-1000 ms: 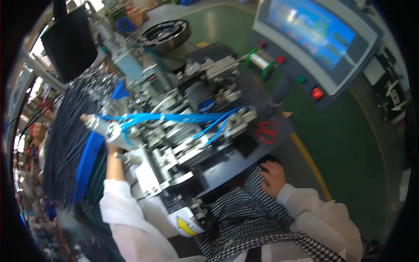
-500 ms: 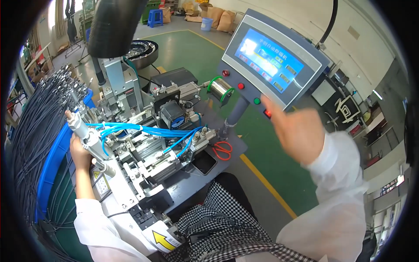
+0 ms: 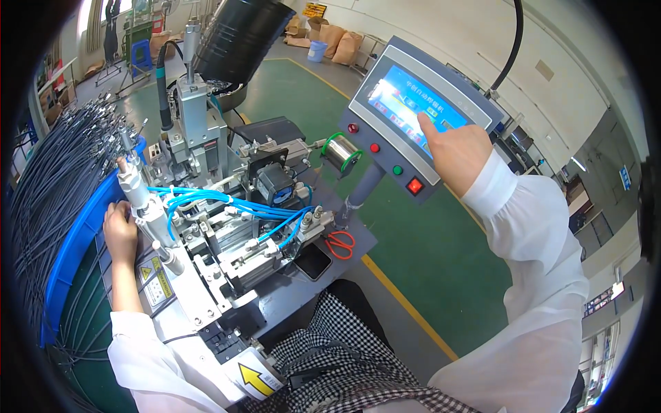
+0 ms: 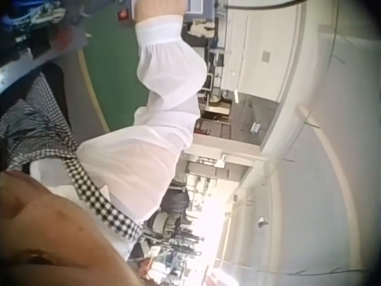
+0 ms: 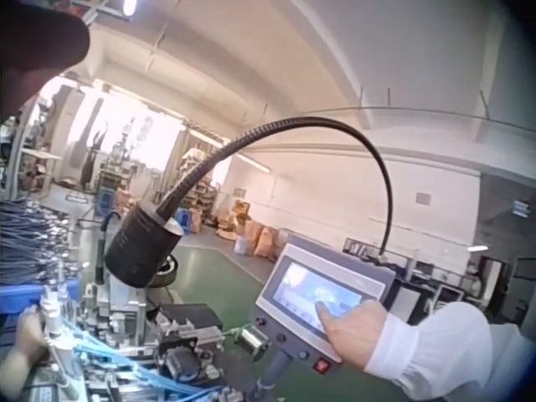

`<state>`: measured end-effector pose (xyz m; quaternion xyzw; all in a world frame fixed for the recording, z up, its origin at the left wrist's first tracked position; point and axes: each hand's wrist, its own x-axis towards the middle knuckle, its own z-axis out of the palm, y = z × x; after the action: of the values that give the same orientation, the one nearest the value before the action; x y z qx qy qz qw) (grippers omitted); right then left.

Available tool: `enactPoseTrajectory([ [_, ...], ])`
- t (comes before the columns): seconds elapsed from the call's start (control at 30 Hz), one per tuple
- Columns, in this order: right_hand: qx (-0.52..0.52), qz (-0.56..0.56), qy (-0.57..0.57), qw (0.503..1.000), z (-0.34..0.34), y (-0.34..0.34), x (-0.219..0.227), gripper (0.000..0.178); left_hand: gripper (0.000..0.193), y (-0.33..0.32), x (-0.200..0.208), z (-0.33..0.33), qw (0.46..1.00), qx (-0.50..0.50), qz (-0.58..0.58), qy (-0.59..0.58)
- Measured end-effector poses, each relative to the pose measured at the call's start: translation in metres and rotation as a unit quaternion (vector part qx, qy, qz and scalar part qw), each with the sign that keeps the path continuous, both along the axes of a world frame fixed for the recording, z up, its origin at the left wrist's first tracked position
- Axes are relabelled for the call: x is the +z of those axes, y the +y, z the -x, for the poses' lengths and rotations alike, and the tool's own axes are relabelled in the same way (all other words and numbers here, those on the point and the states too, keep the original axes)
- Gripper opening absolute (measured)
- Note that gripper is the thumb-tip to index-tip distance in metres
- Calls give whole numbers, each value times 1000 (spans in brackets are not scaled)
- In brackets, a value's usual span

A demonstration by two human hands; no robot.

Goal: Operating a wire processing machine and manually grouping or labeling wire bundles.

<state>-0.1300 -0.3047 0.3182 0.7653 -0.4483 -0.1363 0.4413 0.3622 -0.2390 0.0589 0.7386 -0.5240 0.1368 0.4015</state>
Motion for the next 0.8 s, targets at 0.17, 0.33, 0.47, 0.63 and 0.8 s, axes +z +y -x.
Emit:
enactPoseTrajectory([
  [0.17,1,-1,-9,1000,-7,-17,-2,50,10,1,3,1,1000,4,-4,-15],
  [0.33,-11,14,4,1000,-11,-23,-6,48,10,2,2,1,1000,4,4,-11],
  [0.47,-11,12,6,1000,-11,-25,-6,48,9,1,2,1,1000,0,15,-23],
  [0.63,-12,10,10,1000,-11,-24,-7,47,9,2,4,3,1000,4,13,-16],
  [0.8,-12,8,2,1000,-9,-26,-6,47,8,2,4,3,1000,6,9,-16],
])
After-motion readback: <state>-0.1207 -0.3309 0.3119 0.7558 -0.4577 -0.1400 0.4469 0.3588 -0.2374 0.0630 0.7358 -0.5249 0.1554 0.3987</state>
